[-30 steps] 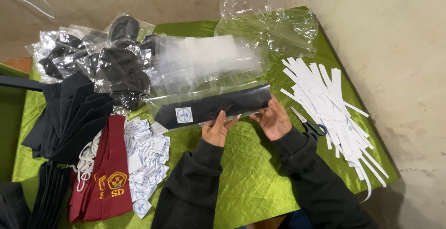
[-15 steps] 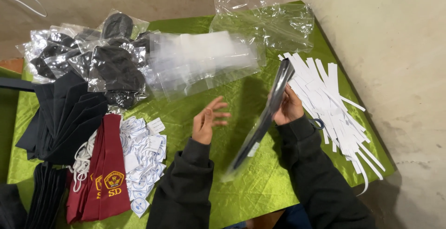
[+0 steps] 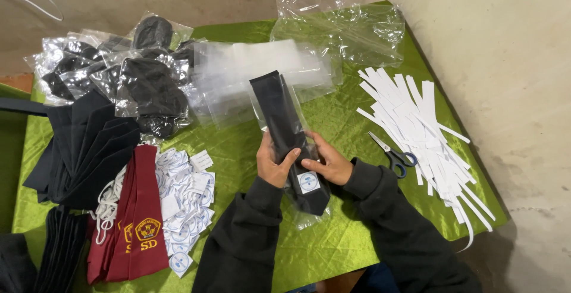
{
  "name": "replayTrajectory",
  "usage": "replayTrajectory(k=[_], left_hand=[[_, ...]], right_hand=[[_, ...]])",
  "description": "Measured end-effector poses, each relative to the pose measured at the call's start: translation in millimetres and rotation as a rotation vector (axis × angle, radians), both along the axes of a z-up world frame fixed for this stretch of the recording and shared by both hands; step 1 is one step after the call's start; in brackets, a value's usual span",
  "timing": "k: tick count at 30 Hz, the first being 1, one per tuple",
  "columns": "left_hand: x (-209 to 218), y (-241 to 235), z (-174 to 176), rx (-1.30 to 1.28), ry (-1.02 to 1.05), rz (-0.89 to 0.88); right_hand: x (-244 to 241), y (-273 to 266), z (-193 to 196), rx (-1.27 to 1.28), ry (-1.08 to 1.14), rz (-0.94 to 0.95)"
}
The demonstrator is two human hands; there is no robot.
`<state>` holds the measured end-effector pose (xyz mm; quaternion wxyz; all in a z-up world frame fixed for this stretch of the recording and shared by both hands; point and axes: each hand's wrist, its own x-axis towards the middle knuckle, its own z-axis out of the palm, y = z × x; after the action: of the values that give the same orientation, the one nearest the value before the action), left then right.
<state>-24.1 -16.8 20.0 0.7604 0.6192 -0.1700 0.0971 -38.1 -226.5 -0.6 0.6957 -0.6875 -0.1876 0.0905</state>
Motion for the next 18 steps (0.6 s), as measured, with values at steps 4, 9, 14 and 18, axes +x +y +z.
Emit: replayTrajectory(k=[4, 9, 14, 18], left_hand=[[6.0, 2.6, -16.2, -0.042, -0.089, -0.010], [28.5, 17.9, -47.2, -0.146, -0.015, 0.066], [27.7, 21.9, -46.9, -0.078, -0.014, 0.095], [7.7, 16.9, -7.5, -0.082, 0.076, 0.067]], right_hand=[[-4.6, 18.9, 16.1, 0.092, 0.064, 0.052], [-3.1, 1.9, -30.3, 0.032, 0.135, 0.142], [-5.6, -0.3, -42.8, 0.002, 0.123, 0.046], [-21.2, -3.5, 25.4, -0.050, 0.067, -0.132]])
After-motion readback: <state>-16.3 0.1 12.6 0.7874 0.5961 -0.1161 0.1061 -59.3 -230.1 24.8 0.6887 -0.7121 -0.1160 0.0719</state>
